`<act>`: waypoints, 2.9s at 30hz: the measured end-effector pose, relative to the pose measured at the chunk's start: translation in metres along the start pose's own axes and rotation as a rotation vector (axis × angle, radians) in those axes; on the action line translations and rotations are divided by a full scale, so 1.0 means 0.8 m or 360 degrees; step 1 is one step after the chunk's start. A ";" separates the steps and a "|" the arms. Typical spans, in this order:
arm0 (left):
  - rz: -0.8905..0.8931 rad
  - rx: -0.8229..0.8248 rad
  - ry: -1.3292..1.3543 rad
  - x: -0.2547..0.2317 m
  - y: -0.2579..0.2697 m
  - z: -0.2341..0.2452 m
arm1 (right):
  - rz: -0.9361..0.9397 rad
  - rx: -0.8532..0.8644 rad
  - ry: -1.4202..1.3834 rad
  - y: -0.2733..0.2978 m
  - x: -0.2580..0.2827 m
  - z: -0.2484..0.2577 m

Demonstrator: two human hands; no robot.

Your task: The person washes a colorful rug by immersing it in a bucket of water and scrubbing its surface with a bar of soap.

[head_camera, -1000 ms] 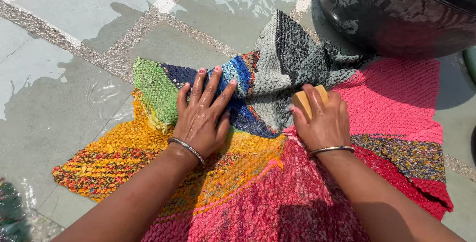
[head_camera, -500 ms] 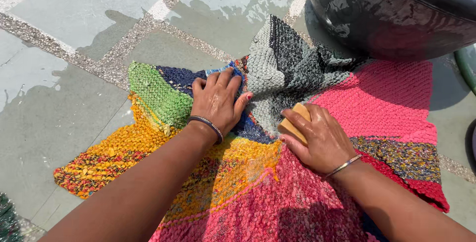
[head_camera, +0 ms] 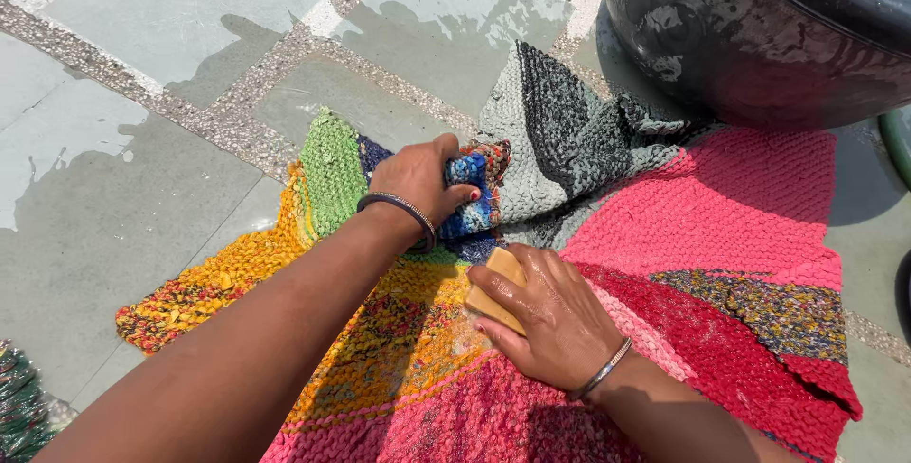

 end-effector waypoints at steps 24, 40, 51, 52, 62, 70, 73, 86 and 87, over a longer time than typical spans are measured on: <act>-0.0147 -0.0436 -0.0536 0.102 0.125 -0.020 | -0.1065 -0.0234 0.0373 -0.085 -0.086 -0.005; -0.0021 -0.0564 -0.0404 0.192 0.232 -0.015 | -0.0990 -0.0198 0.0249 -0.156 -0.023 -0.043; 0.0020 -0.0600 -0.0325 0.218 0.261 -0.002 | 0.0358 -0.0124 0.0080 -0.204 0.103 -0.080; -0.0025 -0.0571 -0.0336 0.219 0.258 0.001 | -0.0007 -0.0126 0.0173 -0.215 0.088 -0.076; 0.0049 -0.0618 -0.0371 0.217 0.255 0.006 | 0.1039 0.0123 -0.0199 -0.002 0.222 -0.107; -0.0164 -0.0513 -0.0423 0.141 0.293 -0.051 | -0.0395 -0.0046 0.0252 -0.118 0.043 -0.031; -0.0190 -0.0360 -0.0498 0.121 0.308 -0.064 | -0.0406 -0.0087 0.0168 -0.082 0.064 -0.036; 0.0144 -0.0419 -0.0602 0.098 0.167 -0.030 | -0.0197 -0.0150 0.0260 -0.015 -0.054 0.012; 0.0149 -0.0494 -0.0599 0.088 0.158 -0.036 | -0.0354 -0.0196 0.0336 -0.016 -0.066 0.013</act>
Point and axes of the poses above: each hand's wrist, its own y-axis away from the middle knuckle, its own z-axis out of the back of the hand, x = y × z, the point moved 4 cm from there along -y, towards the middle knuckle, and after that the axes turned 5 degrees about z, right-handed, at the moved point
